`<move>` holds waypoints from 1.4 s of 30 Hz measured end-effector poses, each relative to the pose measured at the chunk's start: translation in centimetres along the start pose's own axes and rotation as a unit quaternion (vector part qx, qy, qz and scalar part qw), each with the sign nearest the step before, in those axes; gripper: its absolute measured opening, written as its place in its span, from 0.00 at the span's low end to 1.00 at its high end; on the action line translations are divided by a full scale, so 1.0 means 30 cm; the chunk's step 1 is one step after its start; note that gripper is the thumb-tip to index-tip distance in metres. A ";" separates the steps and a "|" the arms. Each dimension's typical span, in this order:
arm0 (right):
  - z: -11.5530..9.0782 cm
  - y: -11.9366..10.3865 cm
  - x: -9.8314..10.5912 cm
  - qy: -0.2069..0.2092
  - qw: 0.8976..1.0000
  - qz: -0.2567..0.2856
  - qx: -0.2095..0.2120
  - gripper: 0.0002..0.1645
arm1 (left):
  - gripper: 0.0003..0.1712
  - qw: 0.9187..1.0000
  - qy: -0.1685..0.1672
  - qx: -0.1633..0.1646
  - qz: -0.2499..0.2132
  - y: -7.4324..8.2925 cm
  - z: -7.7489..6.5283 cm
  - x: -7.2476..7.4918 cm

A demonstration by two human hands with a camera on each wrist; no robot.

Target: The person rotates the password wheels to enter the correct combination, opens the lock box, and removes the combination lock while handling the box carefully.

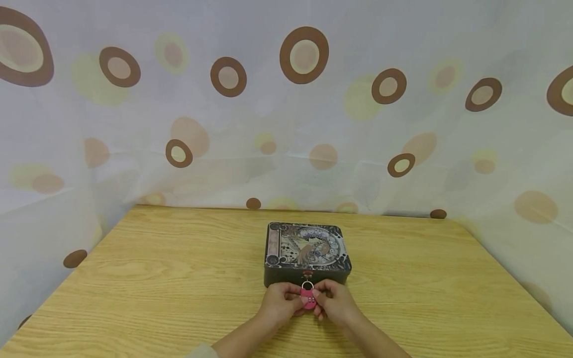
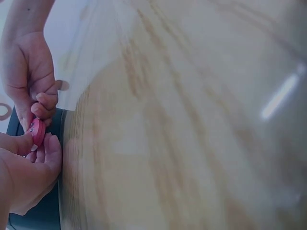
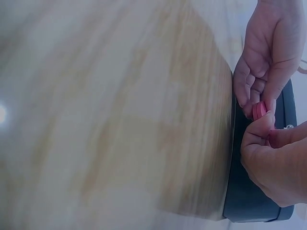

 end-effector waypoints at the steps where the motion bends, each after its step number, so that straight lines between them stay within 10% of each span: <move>1: 0.000 0.000 0.000 0.000 1.000 0.000 0.001 0.08 | 0.09 1.000 0.000 0.002 -0.001 -0.002 0.000 0.000; 22: 0.002 0.007 0.000 -0.006 1.000 0.012 0.004 0.08 | 0.10 1.000 0.010 0.003 -0.017 -0.001 -0.007 0.002; 42: 0.003 0.001 -0.002 0.026 0.999 0.014 0.021 0.08 | 0.02 0.977 0.197 -0.066 0.037 0.030 -0.074 0.029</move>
Point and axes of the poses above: each hand's wrist, its own z-axis towards the middle knuckle, its own x-axis out of the back of the hand, y = z × x, the point moved 7 cm from there along z, towards the middle knuckle, and after that the axes turned 3 degrees about x, right-handed, at the moved point
